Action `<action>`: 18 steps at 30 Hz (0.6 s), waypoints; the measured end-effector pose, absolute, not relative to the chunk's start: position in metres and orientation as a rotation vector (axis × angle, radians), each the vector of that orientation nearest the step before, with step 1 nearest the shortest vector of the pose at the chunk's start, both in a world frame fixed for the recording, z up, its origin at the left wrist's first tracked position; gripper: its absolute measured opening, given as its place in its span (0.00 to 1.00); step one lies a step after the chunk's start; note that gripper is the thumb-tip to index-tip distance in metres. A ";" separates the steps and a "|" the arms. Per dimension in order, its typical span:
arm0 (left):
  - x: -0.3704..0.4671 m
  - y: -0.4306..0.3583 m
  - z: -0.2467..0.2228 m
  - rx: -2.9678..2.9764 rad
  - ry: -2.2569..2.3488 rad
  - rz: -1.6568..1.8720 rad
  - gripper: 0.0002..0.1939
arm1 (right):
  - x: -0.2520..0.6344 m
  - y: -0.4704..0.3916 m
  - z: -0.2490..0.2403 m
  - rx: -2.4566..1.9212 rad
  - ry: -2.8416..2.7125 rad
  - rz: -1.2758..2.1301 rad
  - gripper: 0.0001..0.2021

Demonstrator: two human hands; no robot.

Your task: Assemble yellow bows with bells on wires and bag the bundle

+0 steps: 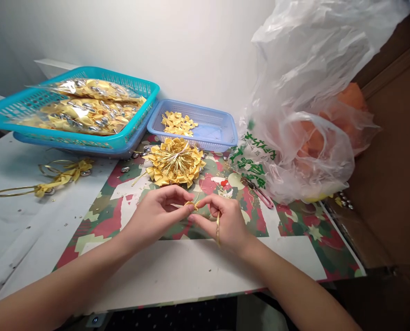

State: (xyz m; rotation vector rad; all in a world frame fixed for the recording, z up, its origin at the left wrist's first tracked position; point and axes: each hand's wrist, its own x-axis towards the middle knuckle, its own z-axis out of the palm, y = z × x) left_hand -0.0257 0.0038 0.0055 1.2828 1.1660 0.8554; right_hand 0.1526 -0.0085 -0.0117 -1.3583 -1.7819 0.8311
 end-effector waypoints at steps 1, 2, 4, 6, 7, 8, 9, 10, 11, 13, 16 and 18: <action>-0.025 0.004 0.005 1.264 1.157 0.858 0.14 | 0.151 -0.009 -0.013 -1.370 -1.767 0.810 0.10; -0.025 0.004 0.005 1.254 1.151 0.863 0.14 | 0.151 -0.009 -0.014 -1.375 -1.751 0.820 0.09; -0.025 0.004 0.005 1.252 1.158 0.879 0.13 | 0.152 -0.008 -0.013 -1.385 -1.703 0.933 0.07; -0.024 0.003 0.004 1.264 1.176 0.902 0.13 | 0.156 -0.005 -0.009 -1.371 -1.612 1.204 0.09; -0.024 0.003 0.004 1.271 1.182 0.919 0.12 | 0.158 -0.004 -0.007 -1.345 -1.556 1.373 0.10; -0.023 0.003 0.004 1.277 1.182 0.939 0.12 | 0.160 -0.002 -0.005 -1.295 -1.500 1.542 0.11; -0.023 0.003 0.004 1.282 1.176 0.959 0.11 | 0.162 0.000 -0.003 -1.221 -1.452 1.696 0.12; -0.023 0.003 0.005 1.285 1.168 0.977 0.11 | 0.164 0.001 -0.002 -1.134 -1.411 1.819 0.12; -0.023 0.003 0.005 1.287 1.161 0.995 0.10 | 0.166 0.003 -0.001 -1.045 -1.376 1.905 0.11; -0.023 0.004 0.004 1.303 1.155 1.021 0.09 | 0.169 0.005 0.000 -0.884 -1.312 2.026 0.10; -0.025 0.006 0.003 1.329 1.176 1.044 0.09 | 0.173 0.007 0.002 -0.791 -1.280 2.088 0.10; -0.026 0.007 0.002 1.320 1.178 1.012 0.09 | 0.175 0.010 0.003 -0.940 -1.373 1.863 0.10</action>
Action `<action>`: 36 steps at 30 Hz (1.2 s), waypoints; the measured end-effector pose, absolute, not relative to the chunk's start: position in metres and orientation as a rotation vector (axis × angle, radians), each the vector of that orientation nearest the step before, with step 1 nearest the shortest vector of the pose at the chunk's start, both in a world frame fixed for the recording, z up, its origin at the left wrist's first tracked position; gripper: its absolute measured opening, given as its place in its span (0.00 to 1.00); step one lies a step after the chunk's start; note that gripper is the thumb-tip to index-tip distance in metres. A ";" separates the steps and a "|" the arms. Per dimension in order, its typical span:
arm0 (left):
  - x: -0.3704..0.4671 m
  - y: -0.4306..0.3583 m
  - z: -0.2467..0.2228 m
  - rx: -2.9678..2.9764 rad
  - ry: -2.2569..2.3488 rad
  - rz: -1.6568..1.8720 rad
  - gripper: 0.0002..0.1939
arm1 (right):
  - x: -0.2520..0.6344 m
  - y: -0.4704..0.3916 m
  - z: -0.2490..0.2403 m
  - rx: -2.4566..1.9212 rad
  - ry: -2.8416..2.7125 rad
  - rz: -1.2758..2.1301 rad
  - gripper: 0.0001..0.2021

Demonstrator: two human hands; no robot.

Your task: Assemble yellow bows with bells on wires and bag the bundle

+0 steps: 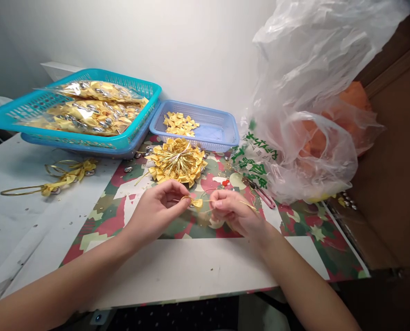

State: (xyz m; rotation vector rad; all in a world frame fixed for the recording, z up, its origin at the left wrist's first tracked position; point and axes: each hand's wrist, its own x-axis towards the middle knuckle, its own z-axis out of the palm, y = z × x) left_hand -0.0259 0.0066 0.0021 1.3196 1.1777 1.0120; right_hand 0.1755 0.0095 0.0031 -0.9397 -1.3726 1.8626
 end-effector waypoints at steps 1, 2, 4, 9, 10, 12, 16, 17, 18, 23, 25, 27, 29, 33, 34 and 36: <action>-0.026 0.007 0.002 1.303 1.159 0.966 0.09 | 0.177 0.011 0.004 -1.073 -1.450 1.627 0.10; -0.026 0.006 0.002 1.280 1.124 0.892 0.09 | 0.178 0.013 0.004 -1.209 -1.531 1.338 0.09; -0.026 0.005 0.002 1.239 1.025 0.711 0.09 | 0.181 0.017 0.003 -1.385 -1.668 0.800 0.07; -0.023 0.002 0.002 1.220 0.860 0.545 0.09 | 0.188 0.025 0.001 -1.406 -1.805 0.586 0.07; -0.023 0.002 0.002 1.201 0.861 0.566 0.09 | 0.189 0.025 0.002 -1.384 -1.790 0.674 0.08; -0.024 0.004 0.002 1.170 0.898 0.659 0.08 | 0.190 0.024 0.005 -1.302 -1.763 0.904 0.11; -0.028 0.008 0.001 1.167 0.981 0.878 0.06 | 0.186 0.017 0.007 -1.105 -1.824 1.351 0.13; -0.029 0.009 0.001 1.161 0.993 0.902 0.06 | 0.184 0.016 0.006 -1.082 -1.861 1.412 0.14; -0.029 0.009 0.000 1.149 1.006 0.919 0.05 | 0.182 0.015 0.004 -1.077 -1.893 1.449 0.14; -0.028 0.012 0.000 0.931 1.069 1.012 0.08 | 0.183 0.015 0.004 -1.065 -1.886 1.452 0.18; -0.028 0.014 0.003 0.781 1.056 1.053 0.09 | 0.188 0.018 0.006 -1.026 -1.827 1.432 0.21; -0.028 0.016 0.007 0.683 0.983 1.069 0.10 | 0.193 0.022 0.007 -1.034 -1.767 1.391 0.23; -0.030 0.015 0.010 0.700 0.859 1.000 0.09 | 0.196 0.026 0.006 -1.088 -1.698 1.316 0.24; -0.031 0.009 0.010 1.137 0.784 0.594 0.06 | 0.196 0.034 -0.001 -1.184 -1.447 1.090 0.21; -0.031 0.007 0.007 1.293 0.824 0.525 0.05 | 0.196 0.036 -0.001 -1.191 -1.392 1.042 0.18; -0.030 0.006 0.001 1.612 0.923 0.484 0.04 | 0.198 0.039 0.000 -1.196 -1.337 0.975 0.11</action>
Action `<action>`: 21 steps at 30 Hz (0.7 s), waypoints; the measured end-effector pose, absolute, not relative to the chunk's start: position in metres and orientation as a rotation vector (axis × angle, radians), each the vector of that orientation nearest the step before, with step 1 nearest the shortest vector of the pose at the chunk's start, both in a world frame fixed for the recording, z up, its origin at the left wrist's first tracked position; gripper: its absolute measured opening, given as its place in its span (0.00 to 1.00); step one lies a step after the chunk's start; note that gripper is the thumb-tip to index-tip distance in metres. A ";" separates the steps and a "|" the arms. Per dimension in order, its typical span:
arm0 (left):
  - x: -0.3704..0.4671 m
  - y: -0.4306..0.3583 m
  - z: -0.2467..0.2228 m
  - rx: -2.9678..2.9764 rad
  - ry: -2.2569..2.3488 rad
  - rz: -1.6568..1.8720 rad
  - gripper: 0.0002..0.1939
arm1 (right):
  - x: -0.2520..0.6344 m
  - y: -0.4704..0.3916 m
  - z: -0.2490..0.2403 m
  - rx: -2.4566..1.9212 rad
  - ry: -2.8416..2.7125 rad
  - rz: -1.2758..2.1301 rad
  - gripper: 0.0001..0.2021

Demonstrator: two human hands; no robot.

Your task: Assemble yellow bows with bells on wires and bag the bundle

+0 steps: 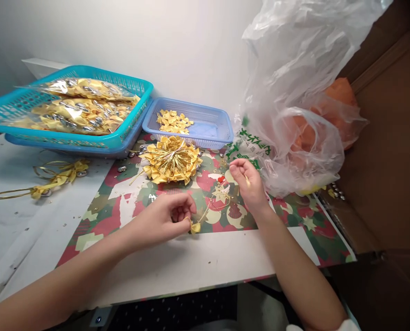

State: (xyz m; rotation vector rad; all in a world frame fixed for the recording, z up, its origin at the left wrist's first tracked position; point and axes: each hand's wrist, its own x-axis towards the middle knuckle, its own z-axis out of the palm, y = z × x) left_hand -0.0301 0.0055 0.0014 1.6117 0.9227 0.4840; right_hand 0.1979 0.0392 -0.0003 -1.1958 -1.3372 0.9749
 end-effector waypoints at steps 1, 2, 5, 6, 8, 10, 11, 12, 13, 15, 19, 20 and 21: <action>-0.029 0.005 -0.002 1.773 0.967 0.499 0.03 | 0.200 0.040 0.001 -1.204 -1.337 0.941 0.13; -0.029 0.006 -0.005 1.931 1.005 0.525 0.03 | 0.202 0.041 0.003 -1.218 -1.349 0.904 0.16; -0.027 0.006 -0.010 2.297 1.108 0.734 0.05 | 0.207 0.038 0.011 -1.235 -1.438 0.874 0.12; -0.026 0.006 -0.010 2.361 1.130 0.836 0.06 | 0.208 0.036 0.014 -1.233 -1.474 0.898 0.07; -0.025 0.004 -0.008 2.406 1.138 1.018 0.08 | 0.204 0.030 0.017 -1.234 -1.555 0.948 0.02; -0.023 0.001 -0.005 2.400 1.123 1.109 0.10 | 0.196 0.023 0.019 -1.245 -1.666 0.895 0.02; -0.022 0.000 -0.004 2.396 1.116 1.125 0.12 | 0.191 0.019 0.018 -1.246 -1.734 0.828 0.02; -0.021 -0.002 -0.003 2.399 1.112 1.134 0.14 | 0.185 0.015 0.016 -1.239 -1.805 0.751 0.02; -0.021 -0.003 -0.002 2.413 1.112 1.143 0.16 | 0.179 0.012 0.014 -1.224 -1.870 0.672 0.02; -0.019 -0.004 -0.002 2.466 1.121 1.170 0.16 | 0.169 0.007 0.009 -1.192 -1.958 0.535 0.03; -0.019 -0.002 -0.006 2.587 1.129 1.180 0.04 | 0.159 0.003 0.000 -1.142 -2.035 0.367 0.03; -0.019 -0.002 -0.007 2.603 1.124 1.170 0.04 | 0.158 0.003 -0.001 -1.136 -2.050 0.342 0.04; -0.020 -0.001 -0.008 2.607 1.124 1.156 0.06 | 0.159 0.004 -0.001 -1.135 -2.063 0.329 0.05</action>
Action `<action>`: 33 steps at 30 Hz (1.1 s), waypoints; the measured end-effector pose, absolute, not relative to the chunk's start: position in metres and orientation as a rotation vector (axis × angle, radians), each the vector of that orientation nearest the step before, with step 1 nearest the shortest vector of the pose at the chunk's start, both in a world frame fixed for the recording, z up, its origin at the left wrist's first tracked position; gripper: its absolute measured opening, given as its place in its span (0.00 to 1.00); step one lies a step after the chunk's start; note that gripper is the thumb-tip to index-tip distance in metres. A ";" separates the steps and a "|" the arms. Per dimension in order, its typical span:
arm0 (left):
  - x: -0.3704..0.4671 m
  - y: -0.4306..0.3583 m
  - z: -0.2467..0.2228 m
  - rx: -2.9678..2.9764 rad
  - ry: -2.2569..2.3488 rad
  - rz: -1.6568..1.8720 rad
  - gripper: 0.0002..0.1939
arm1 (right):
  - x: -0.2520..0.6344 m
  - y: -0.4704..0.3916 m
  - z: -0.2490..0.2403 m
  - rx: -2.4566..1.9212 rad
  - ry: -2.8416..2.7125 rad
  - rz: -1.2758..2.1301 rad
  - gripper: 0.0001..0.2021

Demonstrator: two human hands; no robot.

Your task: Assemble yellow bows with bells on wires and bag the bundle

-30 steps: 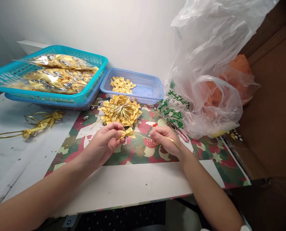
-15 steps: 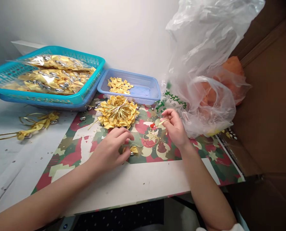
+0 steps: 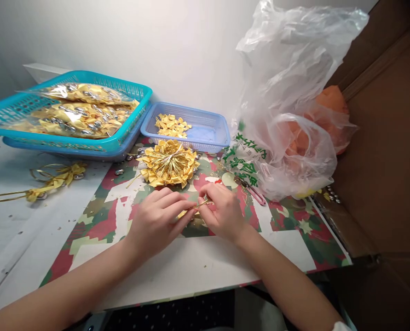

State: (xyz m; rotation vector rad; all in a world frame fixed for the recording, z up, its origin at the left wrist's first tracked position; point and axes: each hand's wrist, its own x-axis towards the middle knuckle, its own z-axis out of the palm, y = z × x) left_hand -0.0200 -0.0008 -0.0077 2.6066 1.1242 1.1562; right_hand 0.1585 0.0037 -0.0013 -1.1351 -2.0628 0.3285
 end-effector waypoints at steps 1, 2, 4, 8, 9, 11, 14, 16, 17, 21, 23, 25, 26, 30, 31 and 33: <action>-0.021 0.000 -0.008 2.594 1.134 1.151 0.07 | 0.159 0.004 -0.001 -1.133 -2.073 0.325 0.05; -0.022 0.001 -0.008 2.567 1.159 1.154 0.08 | 0.161 0.005 0.000 -1.134 -2.080 0.329 0.05; -0.025 0.004 -0.006 2.477 1.250 1.190 0.09 | 0.164 0.007 0.002 -1.145 -2.084 0.332 0.06; -0.029 0.008 0.002 2.266 1.435 1.240 0.09 | 0.170 0.010 0.003 -1.187 -2.096 0.278 0.11; -0.029 0.009 0.004 2.216 1.461 1.227 0.10 | 0.171 0.011 0.003 -1.190 -2.115 0.268 0.11; -0.029 0.009 0.007 2.119 1.500 1.173 0.11 | 0.172 0.011 0.002 -1.187 -2.171 0.260 0.11; -0.028 0.007 0.008 1.962 1.533 1.072 0.12 | 0.171 0.009 0.000 -1.195 -2.229 0.263 0.08; -0.028 0.007 0.007 1.859 1.528 1.018 0.12 | 0.169 0.008 -0.001 -1.231 -2.226 0.246 0.09; -0.028 0.006 0.006 1.824 1.517 1.001 0.12 | 0.168 0.008 -0.002 -1.258 -2.207 0.227 0.10; -0.026 0.005 0.003 1.824 1.474 0.954 0.13 | 0.165 0.006 -0.004 -1.363 -2.139 0.133 0.13; -0.025 0.005 0.003 1.840 1.468 0.938 0.13 | 0.165 0.005 -0.003 -1.402 -2.135 0.131 0.14; -0.025 0.004 0.002 1.844 1.465 0.930 0.13 | 0.165 0.005 -0.002 -1.427 -2.123 0.235 0.16; -0.025 0.005 0.001 1.843 1.463 0.925 0.13 | 0.166 0.005 -0.001 -1.423 -2.108 0.338 0.16; -0.024 0.005 -0.001 1.805 1.459 0.893 0.13 | 0.166 0.005 -0.001 -1.300 -1.872 0.948 0.16; -0.023 0.004 -0.001 1.784 1.455 0.883 0.13 | 0.166 0.005 -0.003 -1.277 -1.784 1.077 0.15; -0.022 0.003 -0.002 1.725 1.428 0.872 0.13 | 0.165 0.005 -0.005 -1.257 -1.638 1.241 0.14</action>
